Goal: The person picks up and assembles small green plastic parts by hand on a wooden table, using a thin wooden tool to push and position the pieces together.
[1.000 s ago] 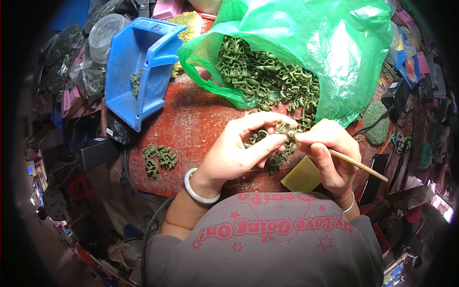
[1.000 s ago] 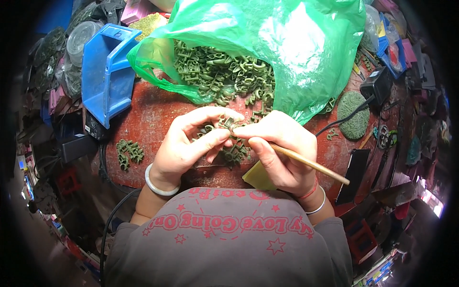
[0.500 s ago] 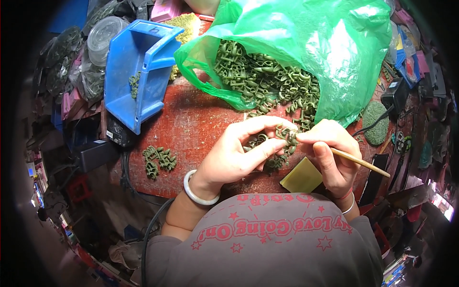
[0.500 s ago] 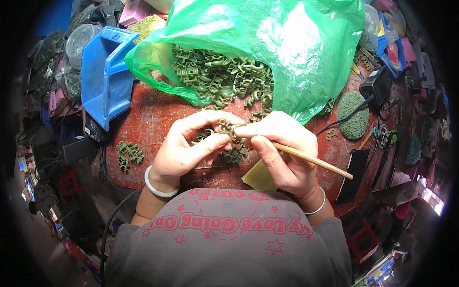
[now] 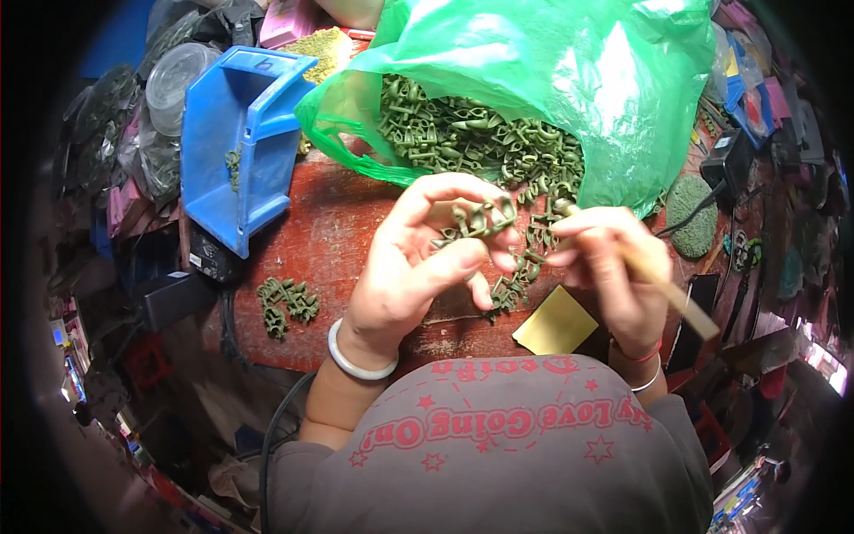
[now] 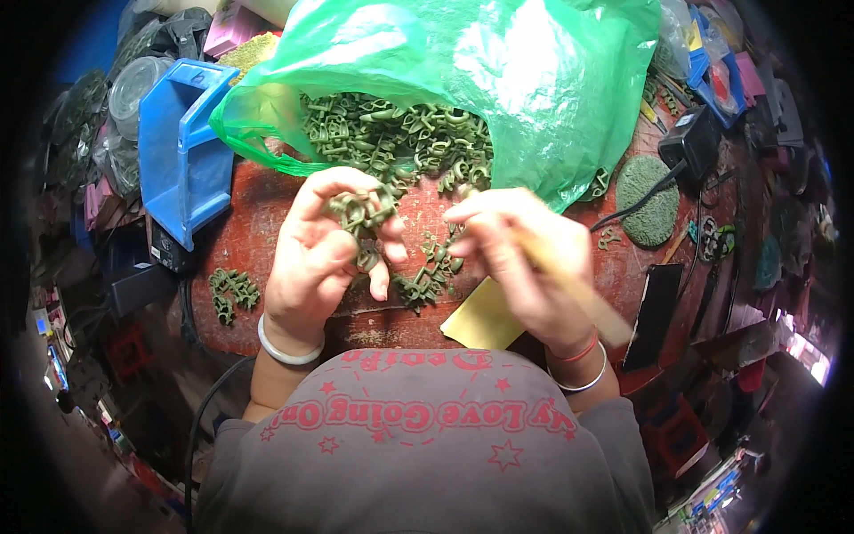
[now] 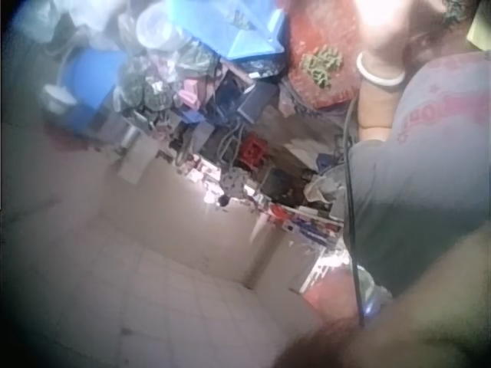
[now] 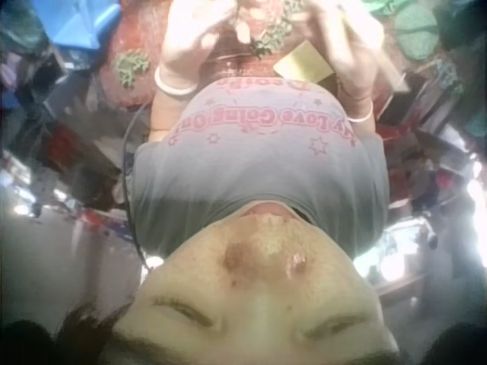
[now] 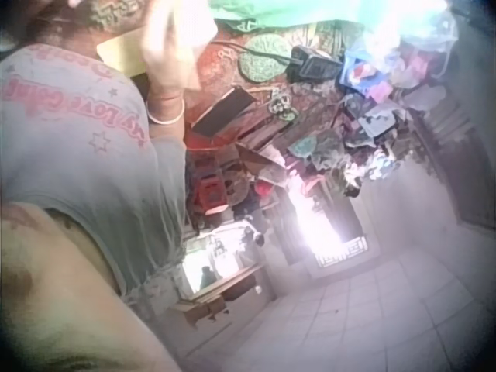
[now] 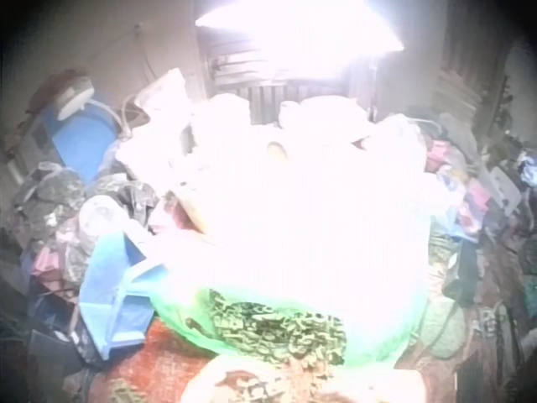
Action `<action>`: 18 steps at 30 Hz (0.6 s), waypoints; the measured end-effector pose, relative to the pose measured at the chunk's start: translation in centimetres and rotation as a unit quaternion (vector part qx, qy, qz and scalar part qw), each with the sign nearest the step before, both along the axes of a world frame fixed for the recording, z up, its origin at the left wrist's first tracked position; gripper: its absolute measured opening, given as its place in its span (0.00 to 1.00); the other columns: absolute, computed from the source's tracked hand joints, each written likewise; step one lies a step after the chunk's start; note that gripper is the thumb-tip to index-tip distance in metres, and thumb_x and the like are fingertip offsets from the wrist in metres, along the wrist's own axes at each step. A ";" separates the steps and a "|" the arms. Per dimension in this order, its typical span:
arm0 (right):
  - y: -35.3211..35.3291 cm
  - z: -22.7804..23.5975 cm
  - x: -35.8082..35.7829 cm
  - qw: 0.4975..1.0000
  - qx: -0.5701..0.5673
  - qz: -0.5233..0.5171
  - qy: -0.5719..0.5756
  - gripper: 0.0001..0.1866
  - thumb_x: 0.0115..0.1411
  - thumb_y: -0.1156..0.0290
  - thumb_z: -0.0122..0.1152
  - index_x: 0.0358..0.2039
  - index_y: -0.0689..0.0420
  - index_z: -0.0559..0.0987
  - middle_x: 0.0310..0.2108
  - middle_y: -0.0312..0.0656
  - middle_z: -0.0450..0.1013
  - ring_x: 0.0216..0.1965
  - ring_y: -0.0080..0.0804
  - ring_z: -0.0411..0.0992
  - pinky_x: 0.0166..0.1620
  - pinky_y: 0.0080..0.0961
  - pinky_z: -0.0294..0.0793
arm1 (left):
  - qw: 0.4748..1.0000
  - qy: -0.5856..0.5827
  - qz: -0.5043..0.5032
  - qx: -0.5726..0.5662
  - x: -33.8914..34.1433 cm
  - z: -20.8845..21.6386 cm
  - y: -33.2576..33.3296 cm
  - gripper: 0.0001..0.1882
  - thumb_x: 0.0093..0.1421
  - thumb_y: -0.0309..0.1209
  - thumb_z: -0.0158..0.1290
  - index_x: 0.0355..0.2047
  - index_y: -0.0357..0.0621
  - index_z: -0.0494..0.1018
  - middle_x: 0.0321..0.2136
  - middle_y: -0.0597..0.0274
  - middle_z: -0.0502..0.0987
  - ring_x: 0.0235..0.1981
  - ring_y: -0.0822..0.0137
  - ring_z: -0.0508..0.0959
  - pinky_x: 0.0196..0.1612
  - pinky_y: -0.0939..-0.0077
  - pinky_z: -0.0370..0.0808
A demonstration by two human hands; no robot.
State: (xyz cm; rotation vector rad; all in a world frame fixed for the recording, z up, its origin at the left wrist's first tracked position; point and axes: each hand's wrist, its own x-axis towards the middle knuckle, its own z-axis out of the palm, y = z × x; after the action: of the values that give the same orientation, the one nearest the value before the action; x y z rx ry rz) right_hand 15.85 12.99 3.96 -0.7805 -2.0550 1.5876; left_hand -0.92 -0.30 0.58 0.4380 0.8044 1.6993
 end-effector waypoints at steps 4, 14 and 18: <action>0.0 -1.4 -0.2 0.936 0.316 0.131 -0.085 0.08 0.52 0.77 0.65 0.32 0.59 0.75 0.29 0.44 0.72 0.33 0.42 0.74 0.35 0.34 0.75 | 0.998 -0.054 0.028 0.015 0.0 -0.4 0.1 0.17 0.65 0.34 0.55 0.48 0.39 0.66 0.40 0.47 0.76 0.38 0.61 0.80 0.27 0.78 0.80; -0.4 -2.1 -0.3 0.930 0.310 0.161 -0.114 0.11 0.50 0.78 0.63 0.35 0.60 0.73 0.29 0.45 0.69 0.34 0.44 0.72 0.36 0.35 0.73 | 0.992 -0.055 -0.018 -0.112 -0.3 0.1 0.1 0.07 0.66 0.26 0.52 0.43 0.39 0.72 0.31 0.56 0.78 0.25 0.71 0.80 0.19 0.86 0.73; -0.1 -1.8 -0.5 0.967 0.200 0.157 -0.032 0.12 0.47 0.82 0.64 0.34 0.60 0.74 0.29 0.45 0.71 0.31 0.44 0.72 0.35 0.34 0.73 | 0.989 -0.025 0.004 -0.145 -0.4 0.2 -0.3 0.06 0.64 0.26 0.53 0.40 0.37 0.74 0.32 0.54 0.80 0.25 0.70 0.81 0.19 0.85 0.74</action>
State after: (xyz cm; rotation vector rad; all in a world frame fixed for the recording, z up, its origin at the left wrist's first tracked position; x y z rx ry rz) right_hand 15.39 12.93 2.12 -0.3776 -2.5328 1.2329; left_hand -1.28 -0.59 0.77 0.1914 0.9996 1.5638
